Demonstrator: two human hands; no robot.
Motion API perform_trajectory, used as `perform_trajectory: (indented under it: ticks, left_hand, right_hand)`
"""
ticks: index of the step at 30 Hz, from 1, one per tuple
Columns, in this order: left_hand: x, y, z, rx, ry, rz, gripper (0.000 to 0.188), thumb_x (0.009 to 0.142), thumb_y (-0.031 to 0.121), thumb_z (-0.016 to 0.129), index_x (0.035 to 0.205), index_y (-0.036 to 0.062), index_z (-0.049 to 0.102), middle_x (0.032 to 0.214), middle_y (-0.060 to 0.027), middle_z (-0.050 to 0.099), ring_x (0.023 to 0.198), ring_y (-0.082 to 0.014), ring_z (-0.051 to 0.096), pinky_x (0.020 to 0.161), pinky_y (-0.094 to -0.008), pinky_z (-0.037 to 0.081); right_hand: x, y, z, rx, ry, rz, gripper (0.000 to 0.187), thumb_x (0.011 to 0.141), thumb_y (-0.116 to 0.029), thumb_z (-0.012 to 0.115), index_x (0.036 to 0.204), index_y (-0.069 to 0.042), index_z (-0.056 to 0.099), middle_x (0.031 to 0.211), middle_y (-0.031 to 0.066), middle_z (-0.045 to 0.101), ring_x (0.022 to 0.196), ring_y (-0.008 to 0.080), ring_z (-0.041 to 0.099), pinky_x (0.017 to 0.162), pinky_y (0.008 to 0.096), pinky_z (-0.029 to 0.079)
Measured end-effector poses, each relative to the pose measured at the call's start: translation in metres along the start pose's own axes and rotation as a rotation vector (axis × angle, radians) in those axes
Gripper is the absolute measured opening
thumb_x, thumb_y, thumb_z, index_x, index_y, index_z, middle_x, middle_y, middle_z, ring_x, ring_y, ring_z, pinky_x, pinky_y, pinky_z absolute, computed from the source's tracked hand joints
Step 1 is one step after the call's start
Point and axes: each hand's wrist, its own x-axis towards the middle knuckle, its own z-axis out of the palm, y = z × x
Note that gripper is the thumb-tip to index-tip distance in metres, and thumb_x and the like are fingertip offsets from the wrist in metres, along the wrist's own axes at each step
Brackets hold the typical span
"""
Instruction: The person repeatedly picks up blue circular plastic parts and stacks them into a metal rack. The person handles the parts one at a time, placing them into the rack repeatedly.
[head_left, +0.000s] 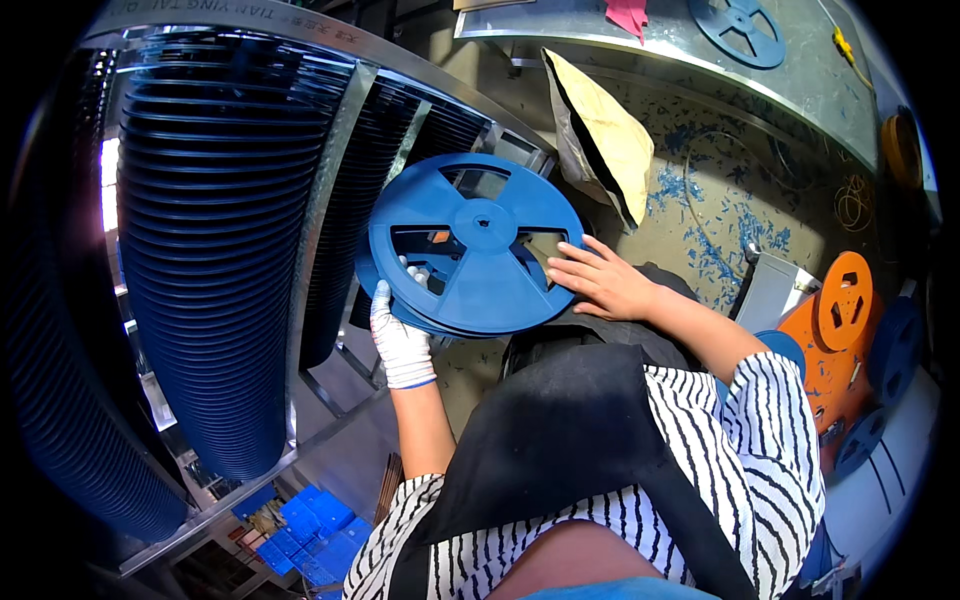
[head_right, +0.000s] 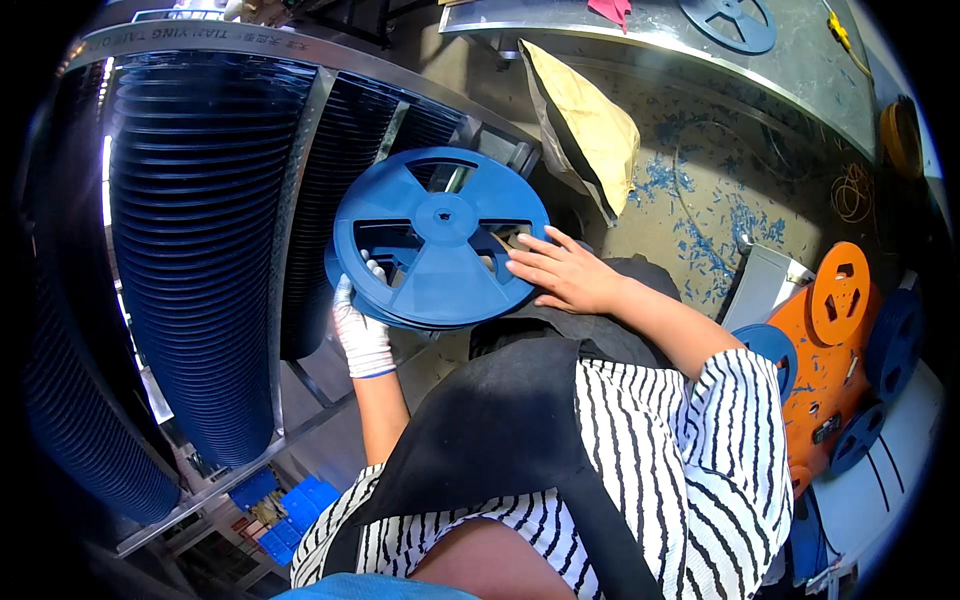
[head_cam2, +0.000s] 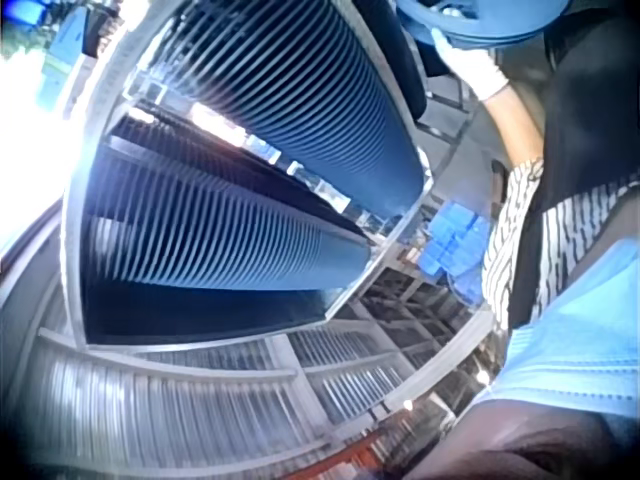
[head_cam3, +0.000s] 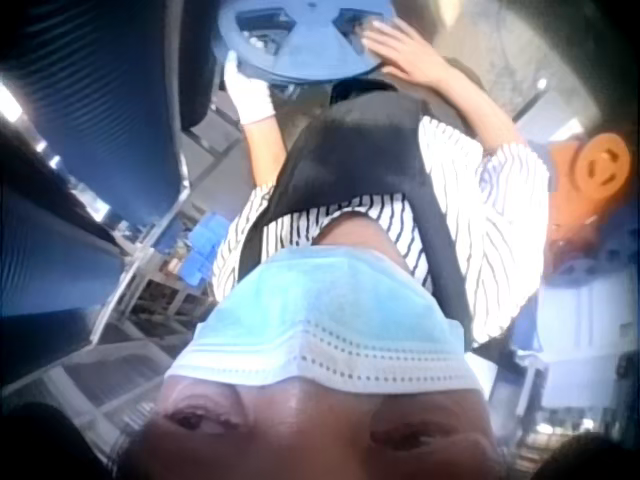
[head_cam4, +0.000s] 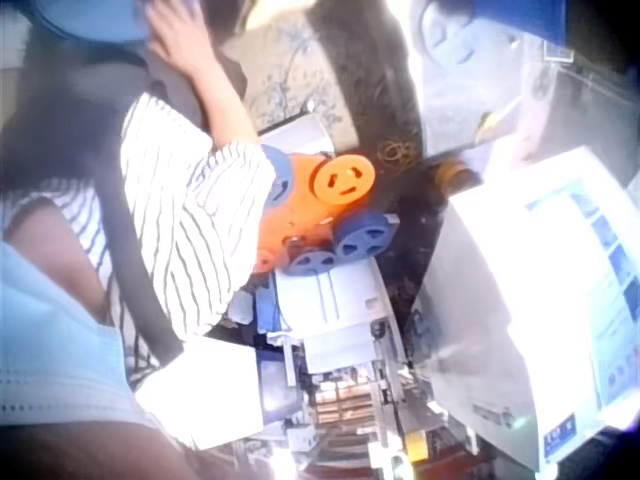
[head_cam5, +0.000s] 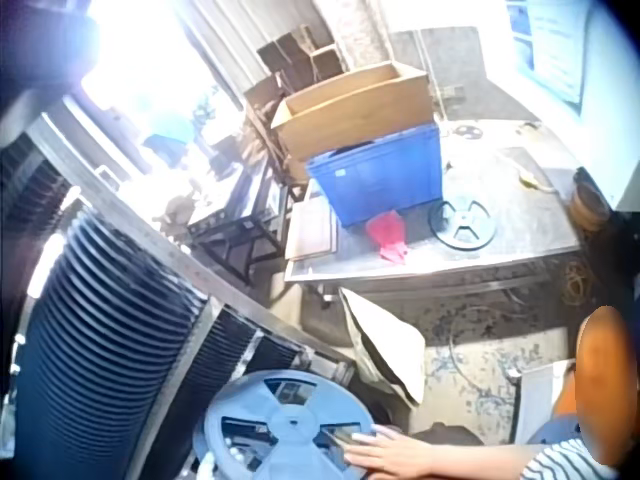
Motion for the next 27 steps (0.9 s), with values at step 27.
perform_trajectory:
  ticks: [27]
  left_hand:
    - [0.061,0.029,0.006,0.0,-0.195,-0.046,0.032,0.095,0.007,0.048,0.127,0.0001,0.049,0.131,-0.0228,0.052,0.118,-0.0391,0.053,0.098,-0.0516,0.048]
  right_hand:
    - [0.202,0.032,0.053,0.266,0.953,0.333,0.041,0.06,0.01,0.05,0.1,-0.001,0.052,0.092,0.0162,0.049,0.091,0.0366,0.049,0.082,0.0424,0.039]
